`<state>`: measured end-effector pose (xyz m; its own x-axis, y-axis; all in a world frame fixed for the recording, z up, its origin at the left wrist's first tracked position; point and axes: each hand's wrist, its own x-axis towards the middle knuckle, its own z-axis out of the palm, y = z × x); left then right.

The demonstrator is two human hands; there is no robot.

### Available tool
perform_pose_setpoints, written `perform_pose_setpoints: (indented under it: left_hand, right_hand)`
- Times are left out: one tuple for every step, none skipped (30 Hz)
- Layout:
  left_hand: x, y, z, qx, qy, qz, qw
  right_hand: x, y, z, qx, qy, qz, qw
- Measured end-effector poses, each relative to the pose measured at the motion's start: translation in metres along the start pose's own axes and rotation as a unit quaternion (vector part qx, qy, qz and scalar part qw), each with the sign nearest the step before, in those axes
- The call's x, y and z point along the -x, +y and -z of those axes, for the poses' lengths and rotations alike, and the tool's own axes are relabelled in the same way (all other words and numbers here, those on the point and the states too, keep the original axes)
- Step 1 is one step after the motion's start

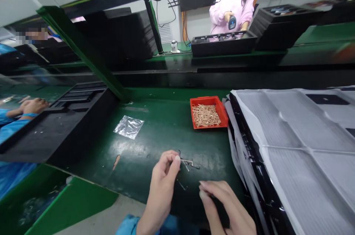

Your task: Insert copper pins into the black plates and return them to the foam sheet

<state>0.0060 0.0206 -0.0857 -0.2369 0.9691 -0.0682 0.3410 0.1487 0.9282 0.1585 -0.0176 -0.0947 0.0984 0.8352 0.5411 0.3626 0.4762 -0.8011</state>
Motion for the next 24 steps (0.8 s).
perform_pose_setpoints:
  left_hand:
    - [0.005, 0.009, 0.000, 0.089, -0.023, 0.051, 0.994]
    - [0.010, 0.017, -0.001, 0.190, -0.046, 0.110, 0.975]
    - [0.014, 0.023, -0.003, 0.289, -0.068, 0.167, 0.940]
    - [0.018, 0.027, -0.005, 0.374, -0.085, 0.214, 0.899]
    - [0.020, 0.029, -0.007, 0.431, -0.097, 0.242, 0.864]
    - [0.021, 0.030, -0.009, 0.459, -0.105, 0.251, 0.846]
    - [0.021, 0.031, -0.012, 0.472, -0.113, 0.252, 0.837]
    - [0.020, 0.030, -0.014, 0.480, -0.119, 0.250, 0.832]
    - [0.019, 0.030, -0.015, 0.484, -0.124, 0.247, 0.830]
    - [0.018, 0.031, -0.016, 0.484, -0.126, 0.246, 0.830]
    - [0.017, 0.031, -0.016, 0.481, -0.125, 0.246, 0.832]
    - [0.016, 0.032, -0.016, 0.476, -0.123, 0.247, 0.835]
    - [0.015, 0.032, -0.015, 0.470, -0.120, 0.249, 0.838]
    - [0.015, 0.033, -0.015, 0.461, -0.116, 0.250, 0.843]
    - [0.014, 0.032, -0.015, 0.450, -0.109, 0.248, 0.851]
    - [0.014, 0.031, -0.015, 0.435, -0.098, 0.239, 0.863]
    - [0.014, 0.029, -0.015, 0.416, -0.081, 0.218, 0.879]
    - [0.014, 0.027, -0.015, 0.390, -0.060, 0.187, 0.899]
    - [0.014, 0.024, -0.014, 0.355, -0.038, 0.145, 0.923]
    - [0.014, 0.022, -0.012, 0.309, -0.019, 0.096, 0.946]
    - [0.014, 0.020, -0.011, 0.257, -0.009, 0.046, 0.965]
    - [0.014, 0.019, -0.009, 0.202, -0.004, 0.001, 0.979]
    - [0.015, 0.019, -0.007, 0.155, -0.003, -0.038, 0.987]
    - [0.016, 0.019, -0.006, 0.121, -0.002, -0.066, 0.990]
  right_hand:
    - [-0.002, 0.003, 0.000, 0.016, -0.015, 0.021, 1.000]
    - [-0.005, 0.006, -0.001, 0.037, -0.031, 0.047, 0.998]
    - [-0.007, 0.009, -0.002, 0.062, -0.040, 0.074, 0.995]
    - [-0.009, 0.011, -0.003, 0.086, -0.044, 0.096, 0.991]
    - [-0.011, 0.012, -0.004, 0.107, -0.042, 0.111, 0.987]
    - [-0.012, 0.013, -0.005, 0.122, -0.038, 0.116, 0.985]
    - [-0.013, 0.014, -0.006, 0.133, -0.035, 0.116, 0.984]
    - [-0.013, 0.014, -0.007, 0.138, -0.033, 0.116, 0.983]
    - [-0.013, 0.014, -0.007, 0.139, -0.034, 0.118, 0.983]
    - [-0.013, 0.015, -0.007, 0.139, -0.036, 0.119, 0.983]
    - [-0.013, 0.015, -0.007, 0.136, -0.037, 0.119, 0.983]
    - [-0.013, 0.015, -0.007, 0.132, -0.039, 0.117, 0.984]
    - [-0.013, 0.015, -0.007, 0.126, -0.042, 0.112, 0.985]
    - [-0.013, 0.014, -0.008, 0.119, -0.044, 0.105, 0.986]
    - [-0.014, 0.014, -0.008, 0.110, -0.047, 0.098, 0.988]
    - [-0.014, 0.013, -0.008, 0.102, -0.048, 0.092, 0.989]
    - [-0.015, 0.011, -0.009, 0.095, -0.048, 0.088, 0.990]
    - [-0.016, 0.010, -0.009, 0.090, -0.049, 0.084, 0.991]
    - [-0.017, 0.008, -0.009, 0.086, -0.050, 0.083, 0.991]
    - [-0.017, 0.007, -0.010, 0.084, -0.050, 0.082, 0.992]
    - [-0.017, 0.005, -0.011, 0.084, -0.048, 0.077, 0.992]
    - [-0.017, 0.003, -0.012, 0.084, -0.042, 0.067, 0.993]
    - [-0.017, 0.002, -0.013, 0.083, -0.034, 0.055, 0.994]
    - [-0.017, 0.001, -0.015, 0.081, -0.024, 0.043, 0.995]
